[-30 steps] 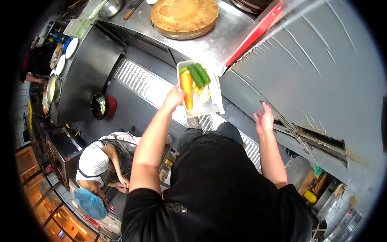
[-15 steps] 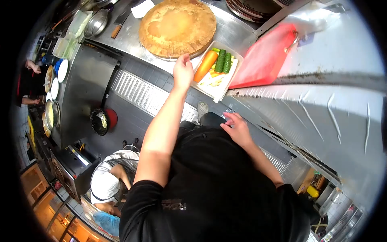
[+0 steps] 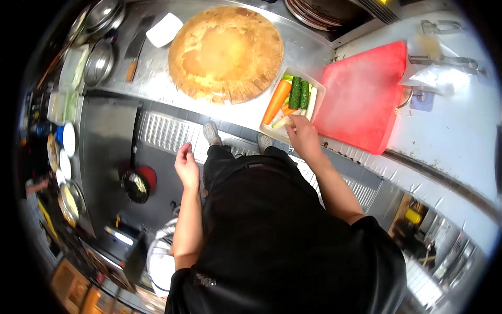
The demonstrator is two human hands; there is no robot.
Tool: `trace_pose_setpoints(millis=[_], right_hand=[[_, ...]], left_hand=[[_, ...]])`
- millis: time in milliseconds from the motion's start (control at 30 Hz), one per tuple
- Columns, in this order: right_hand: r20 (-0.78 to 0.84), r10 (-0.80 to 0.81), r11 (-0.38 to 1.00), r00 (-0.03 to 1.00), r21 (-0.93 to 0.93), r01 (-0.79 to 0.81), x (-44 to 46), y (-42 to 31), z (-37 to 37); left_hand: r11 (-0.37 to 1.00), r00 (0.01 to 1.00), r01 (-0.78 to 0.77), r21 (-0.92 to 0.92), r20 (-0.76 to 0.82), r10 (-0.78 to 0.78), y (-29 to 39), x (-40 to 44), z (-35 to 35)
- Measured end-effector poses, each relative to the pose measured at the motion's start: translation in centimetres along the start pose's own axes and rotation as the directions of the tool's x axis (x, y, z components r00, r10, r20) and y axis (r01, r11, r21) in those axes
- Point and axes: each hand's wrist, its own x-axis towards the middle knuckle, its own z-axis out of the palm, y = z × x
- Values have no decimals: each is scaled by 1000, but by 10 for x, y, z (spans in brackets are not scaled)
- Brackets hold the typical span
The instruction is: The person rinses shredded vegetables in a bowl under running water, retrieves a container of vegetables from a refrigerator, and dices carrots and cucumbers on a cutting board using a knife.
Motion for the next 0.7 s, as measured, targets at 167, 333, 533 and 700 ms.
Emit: trace_pose_setpoints(millis=[167,333,533,700], right_hand=[[-2,393,861,920,-350,-369,55,6,47],[-296,517,734,803,-330,-594,67,-21,66],[-291,29,742,956,-635,-216,53,2,59],[-156,91,789,984,-592,-167,67,25,65]], left_hand=[[997,990,15,-74,143,-4,3,85,-47],[996,958,-68,61,283,48,43,167,-83],[997,939,-73,20,337,63,64,232,-94],[997,922,-80,14,381,69,70,239,-70]])
